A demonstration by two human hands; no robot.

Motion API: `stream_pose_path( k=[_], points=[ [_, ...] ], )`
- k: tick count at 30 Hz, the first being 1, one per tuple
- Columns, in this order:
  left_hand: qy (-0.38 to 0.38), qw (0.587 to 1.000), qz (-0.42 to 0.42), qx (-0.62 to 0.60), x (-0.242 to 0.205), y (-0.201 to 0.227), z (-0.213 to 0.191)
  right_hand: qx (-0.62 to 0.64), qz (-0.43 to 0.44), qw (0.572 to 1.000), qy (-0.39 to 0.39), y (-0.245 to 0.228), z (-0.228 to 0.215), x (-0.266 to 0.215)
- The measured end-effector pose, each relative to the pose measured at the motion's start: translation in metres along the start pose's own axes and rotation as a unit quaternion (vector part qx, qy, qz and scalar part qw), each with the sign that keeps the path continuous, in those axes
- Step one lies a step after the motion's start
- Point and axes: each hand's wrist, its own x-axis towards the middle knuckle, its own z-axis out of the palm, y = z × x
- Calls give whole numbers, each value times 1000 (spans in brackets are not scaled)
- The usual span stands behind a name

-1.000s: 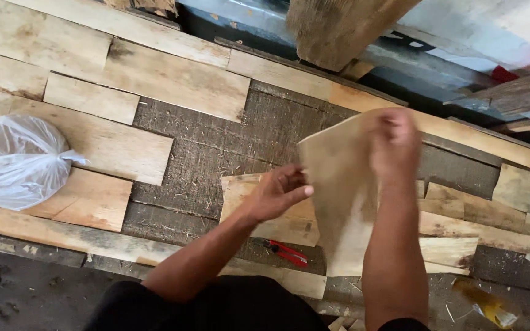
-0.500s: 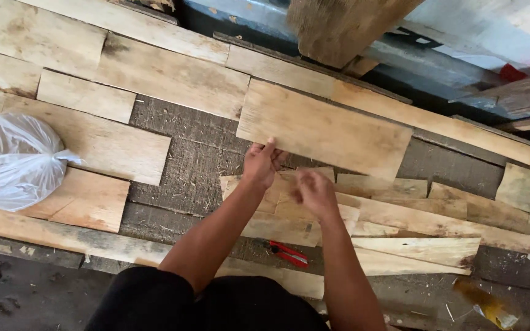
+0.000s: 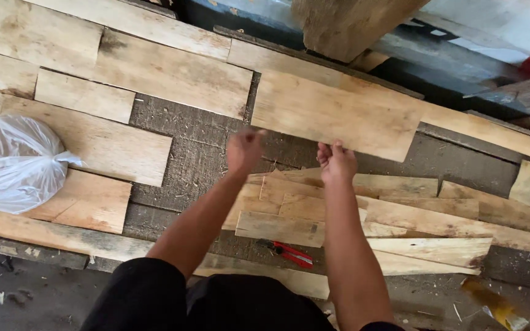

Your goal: Sorting, inspecting, and trimming thin wooden planks at a workshop workbench.

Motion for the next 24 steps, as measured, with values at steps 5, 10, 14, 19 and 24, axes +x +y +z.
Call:
stream_pose_path(
  k=[5, 10, 14, 19, 24],
  points=[
    [194, 947, 237, 94, 57, -74, -16, -22, 32, 998, 41, -1, 16, 14],
    [256, 801, 467, 275, 81, -83, -23, -50, 42, 997, 33, 11, 16, 30],
    [221, 819, 465, 254, 68, -60, -27, -17, 57, 997, 39, 24, 10, 41],
    [220, 833, 415, 291, 83, -72, -13, 11, 64, 998, 21, 37, 3, 46],
    [222, 843, 430, 236, 66, -53, -25, 12, 78, 996, 41, 38, 9, 40]
  ],
)
